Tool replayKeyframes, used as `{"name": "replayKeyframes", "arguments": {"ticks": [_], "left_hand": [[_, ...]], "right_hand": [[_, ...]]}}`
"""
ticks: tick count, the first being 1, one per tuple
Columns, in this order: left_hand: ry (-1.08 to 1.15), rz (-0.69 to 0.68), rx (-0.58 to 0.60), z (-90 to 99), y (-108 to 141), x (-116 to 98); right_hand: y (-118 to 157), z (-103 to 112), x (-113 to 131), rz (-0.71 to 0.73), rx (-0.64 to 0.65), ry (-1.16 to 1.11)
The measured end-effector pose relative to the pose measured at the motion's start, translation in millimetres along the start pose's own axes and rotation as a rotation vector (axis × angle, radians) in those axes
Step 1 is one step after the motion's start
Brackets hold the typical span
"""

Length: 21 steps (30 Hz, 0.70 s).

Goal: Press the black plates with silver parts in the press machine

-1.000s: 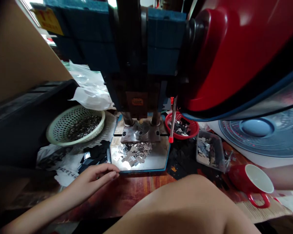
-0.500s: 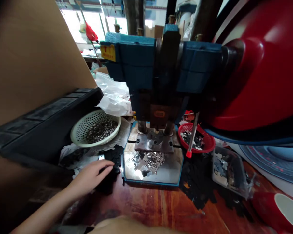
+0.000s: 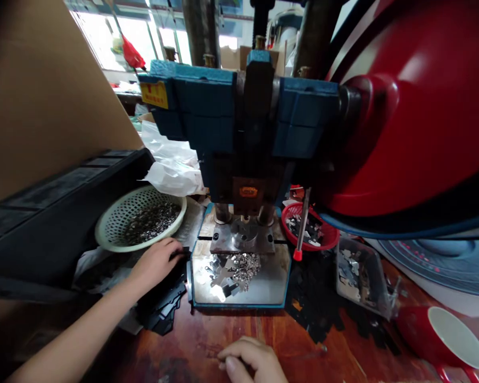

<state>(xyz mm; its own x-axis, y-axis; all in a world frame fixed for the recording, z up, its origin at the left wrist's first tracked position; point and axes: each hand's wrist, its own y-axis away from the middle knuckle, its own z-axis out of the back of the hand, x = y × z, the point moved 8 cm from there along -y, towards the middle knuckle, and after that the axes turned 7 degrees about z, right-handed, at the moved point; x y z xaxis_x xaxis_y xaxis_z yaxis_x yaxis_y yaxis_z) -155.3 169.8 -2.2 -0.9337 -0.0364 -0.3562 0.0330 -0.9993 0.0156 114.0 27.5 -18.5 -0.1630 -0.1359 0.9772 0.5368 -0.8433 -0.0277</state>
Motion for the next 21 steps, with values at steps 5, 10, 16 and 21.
{"name": "replayKeyframes", "arguments": {"ticks": [5, 10, 16, 21], "left_hand": [[0.700, 0.308, -0.056, 27.1, 40.3, -7.1], [1.366, 0.518, 0.213, 11.9, 78.9, -67.3], [1.376, 0.450, 0.222, 0.7, 81.6, -97.5], [1.362, 0.363, 0.284, -11.5, 76.3, -102.9]], "right_hand": [[-24.1, 5.3, 8.5, -0.122, -0.143, -0.269], [-60.3, -17.3, 11.2, -0.307, -0.235, -0.894], [-72.8, -22.0, 27.2, -0.384, -0.134, -1.164], [-76.5, 23.9, 27.3, -0.200, -0.381, -0.747]]}}
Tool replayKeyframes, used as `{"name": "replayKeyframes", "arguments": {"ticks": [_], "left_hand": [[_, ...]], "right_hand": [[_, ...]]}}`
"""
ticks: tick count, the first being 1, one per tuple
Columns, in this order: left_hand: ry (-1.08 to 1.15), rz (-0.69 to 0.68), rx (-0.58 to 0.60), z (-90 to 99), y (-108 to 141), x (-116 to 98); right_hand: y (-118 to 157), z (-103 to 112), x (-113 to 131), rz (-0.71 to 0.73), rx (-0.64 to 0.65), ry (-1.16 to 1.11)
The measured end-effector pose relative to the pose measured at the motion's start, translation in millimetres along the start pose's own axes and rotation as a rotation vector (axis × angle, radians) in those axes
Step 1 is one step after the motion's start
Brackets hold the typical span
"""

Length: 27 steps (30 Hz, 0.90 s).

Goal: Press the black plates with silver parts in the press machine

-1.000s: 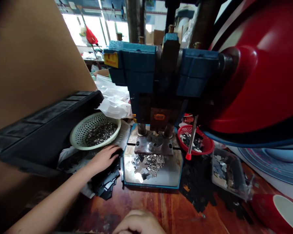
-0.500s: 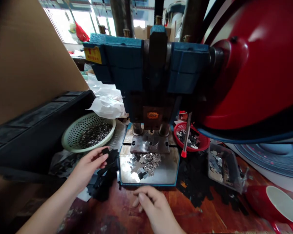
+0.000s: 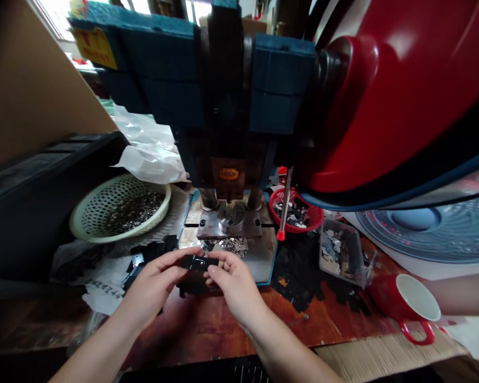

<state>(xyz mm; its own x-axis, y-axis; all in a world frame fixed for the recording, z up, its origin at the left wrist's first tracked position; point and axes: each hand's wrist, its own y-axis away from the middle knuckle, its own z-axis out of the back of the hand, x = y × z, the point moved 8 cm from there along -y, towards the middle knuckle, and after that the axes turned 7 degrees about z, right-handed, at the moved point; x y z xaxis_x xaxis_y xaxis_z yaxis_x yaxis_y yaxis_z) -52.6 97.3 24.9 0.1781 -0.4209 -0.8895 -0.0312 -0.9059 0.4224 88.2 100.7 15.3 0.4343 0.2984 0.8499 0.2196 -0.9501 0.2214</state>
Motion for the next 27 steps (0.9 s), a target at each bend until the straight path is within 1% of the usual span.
{"name": "replayKeyframes", "arguments": {"ticks": [3, 5, 8, 10, 13, 15, 18, 21, 24, 27], "left_hand": [[0.047, 0.033, 0.029, -3.5, -5.3, 5.8], [-0.016, -0.004, 0.015, -6.5, -10.6, 3.0], [-0.282, -0.140, -0.099, -12.1, -23.6, -12.7], [-0.446, -0.247, -0.152, -22.3, -35.7, -27.7], [-0.609, -0.428, -0.185, -41.5, -55.9, -52.9], [-0.697, -0.534, -0.236, -49.1, -68.3, -67.7], [-0.744, -0.610, -0.297, -51.2, -85.6, -78.4], [-0.733, -0.622, -0.321, -47.3, -99.7, -76.8], [-0.719, -0.604, -0.301, -45.0, -110.7, -70.6], [-0.704, -0.573, -0.239, -47.6, -118.9, -65.7]], "right_hand": [[-5.7, 11.1, 10.2, 0.128, -0.037, 0.195], [-8.5, 17.9, 15.9, 0.202, -0.049, 0.322], [-15.1, 26.7, 31.0, 0.344, -0.063, 0.582], [-22.3, 31.8, 49.4, 0.488, -0.116, 0.792], [-38.2, 33.3, 78.2, 0.715, -0.204, 1.039], [-53.1, 32.7, 89.8, 0.800, -0.240, 1.130], [-75.8, 34.8, 96.0, 0.832, -0.285, 1.160], [-91.5, 36.8, 93.0, 0.833, -0.258, 1.093], [-100.8, 39.6, 86.1, 0.797, -0.199, 1.012], [-105.9, 43.6, 81.6, 0.757, -0.193, 0.969]]}}
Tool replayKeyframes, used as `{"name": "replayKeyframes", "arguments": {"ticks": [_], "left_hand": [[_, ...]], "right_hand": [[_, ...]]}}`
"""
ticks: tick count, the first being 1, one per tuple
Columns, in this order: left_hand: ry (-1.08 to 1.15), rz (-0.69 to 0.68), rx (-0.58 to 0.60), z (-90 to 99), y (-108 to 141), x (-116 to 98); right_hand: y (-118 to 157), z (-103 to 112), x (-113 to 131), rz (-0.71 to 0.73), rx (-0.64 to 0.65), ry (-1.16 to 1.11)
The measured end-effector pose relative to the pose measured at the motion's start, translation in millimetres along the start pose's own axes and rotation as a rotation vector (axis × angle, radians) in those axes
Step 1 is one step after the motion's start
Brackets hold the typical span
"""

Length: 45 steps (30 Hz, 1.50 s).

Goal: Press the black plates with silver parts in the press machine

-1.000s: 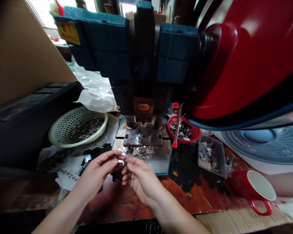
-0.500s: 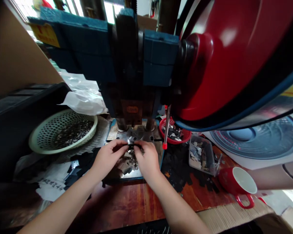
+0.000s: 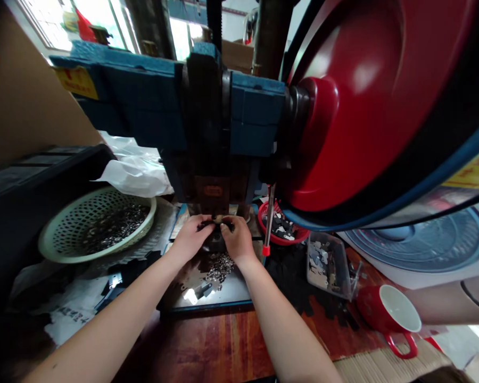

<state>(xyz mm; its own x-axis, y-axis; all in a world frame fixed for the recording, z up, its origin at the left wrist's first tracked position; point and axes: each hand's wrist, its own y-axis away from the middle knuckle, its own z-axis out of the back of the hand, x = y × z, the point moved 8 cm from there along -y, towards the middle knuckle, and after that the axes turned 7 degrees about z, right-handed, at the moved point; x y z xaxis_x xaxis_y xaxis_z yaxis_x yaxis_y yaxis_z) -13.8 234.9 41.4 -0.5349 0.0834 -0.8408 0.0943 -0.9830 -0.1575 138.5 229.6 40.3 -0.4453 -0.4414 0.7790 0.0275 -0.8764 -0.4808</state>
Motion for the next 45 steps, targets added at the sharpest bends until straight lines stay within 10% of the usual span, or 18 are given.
{"name": "replayKeyframes", "arguments": {"ticks": [8, 13, 17, 24, 45], "left_hand": [[0.051, -0.005, 0.068, -2.3, -6.5, -7.5], [0.037, 0.057, -0.064, 56.3, 11.9, 8.8], [-0.174, 0.124, -0.018, 88.0, 49.9, 43.1], [-0.354, 0.071, 0.074, 70.7, 83.2, 61.3], [-0.387, 0.077, -0.124, 57.4, 96.0, 54.8]], "right_hand": [[-3.8, -1.5, -2.3, -0.007, -0.009, 0.027], [28.8, 24.2, 23.2, 0.106, -0.091, 0.124], [67.1, 20.1, 39.7, 0.155, 0.102, 0.238], [90.7, -12.3, 43.8, 0.123, 0.318, 0.351], [82.7, -49.9, 69.6, 0.318, 0.493, 0.622]]}}
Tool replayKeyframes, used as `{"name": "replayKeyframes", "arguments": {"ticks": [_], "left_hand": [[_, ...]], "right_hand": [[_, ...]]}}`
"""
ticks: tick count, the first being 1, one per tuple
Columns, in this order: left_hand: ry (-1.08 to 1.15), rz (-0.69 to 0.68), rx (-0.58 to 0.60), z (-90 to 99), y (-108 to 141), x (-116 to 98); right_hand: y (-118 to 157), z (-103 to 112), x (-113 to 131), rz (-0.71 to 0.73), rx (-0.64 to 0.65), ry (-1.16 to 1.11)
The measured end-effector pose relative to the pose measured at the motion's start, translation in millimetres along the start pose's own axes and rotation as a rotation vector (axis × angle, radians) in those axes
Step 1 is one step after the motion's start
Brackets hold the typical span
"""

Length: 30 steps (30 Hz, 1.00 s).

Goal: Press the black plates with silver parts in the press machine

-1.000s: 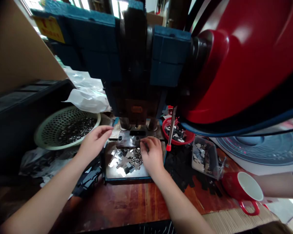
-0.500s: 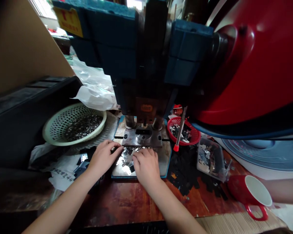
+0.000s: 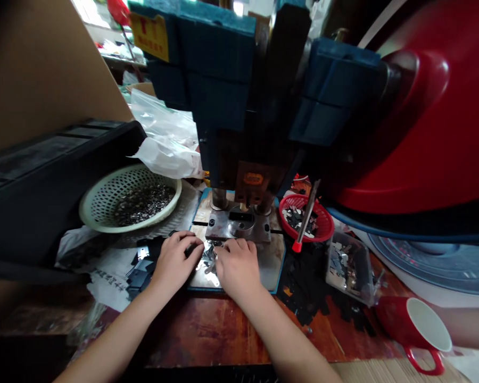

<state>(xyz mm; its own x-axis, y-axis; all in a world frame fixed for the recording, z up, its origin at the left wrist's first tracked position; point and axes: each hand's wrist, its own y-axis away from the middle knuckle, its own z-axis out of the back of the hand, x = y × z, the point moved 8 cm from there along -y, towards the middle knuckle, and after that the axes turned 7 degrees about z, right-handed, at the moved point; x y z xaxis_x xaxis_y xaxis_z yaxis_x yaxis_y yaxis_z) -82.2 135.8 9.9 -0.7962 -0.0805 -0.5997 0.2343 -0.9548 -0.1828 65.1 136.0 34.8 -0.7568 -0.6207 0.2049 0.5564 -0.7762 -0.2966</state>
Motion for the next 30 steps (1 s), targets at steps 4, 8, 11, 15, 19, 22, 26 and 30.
{"name": "replayKeyframes", "arguments": {"ticks": [4, 8, 11, 15, 19, 22, 26, 30], "left_hand": [[0.047, -0.004, -0.045, 1.3, 6.2, 2.8], [0.053, -0.022, -0.059, 4.8, 9.2, 0.3], [-0.011, -0.084, -0.026, 5.0, 9.4, -11.7], [-0.168, -0.171, 0.040, -0.5, 7.3, -30.9], [-0.200, -0.162, 0.064, -5.6, 2.9, -35.5], [-0.132, -0.108, 0.075, -9.0, -0.9, -29.9], [0.049, -0.035, 0.063, -10.0, -5.3, -21.6], [0.373, 0.032, 0.106, -7.9, -4.6, -18.7]], "right_hand": [[0.8, 5.6, -4.9, -0.034, -0.013, -0.028], [3.1, 15.0, -16.1, -0.112, -0.030, -0.042], [14.3, 21.0, -28.5, -0.157, -0.049, -0.067], [45.3, 26.5, -53.6, -0.210, -0.111, -0.098], [81.6, 27.8, -73.4, -0.250, -0.147, -0.077], [98.0, 25.8, -75.8, -0.247, -0.145, -0.070], [98.7, 23.3, -73.6, -0.239, -0.158, -0.033], [84.3, 20.8, -78.9, -0.264, -0.124, 0.078]]}}
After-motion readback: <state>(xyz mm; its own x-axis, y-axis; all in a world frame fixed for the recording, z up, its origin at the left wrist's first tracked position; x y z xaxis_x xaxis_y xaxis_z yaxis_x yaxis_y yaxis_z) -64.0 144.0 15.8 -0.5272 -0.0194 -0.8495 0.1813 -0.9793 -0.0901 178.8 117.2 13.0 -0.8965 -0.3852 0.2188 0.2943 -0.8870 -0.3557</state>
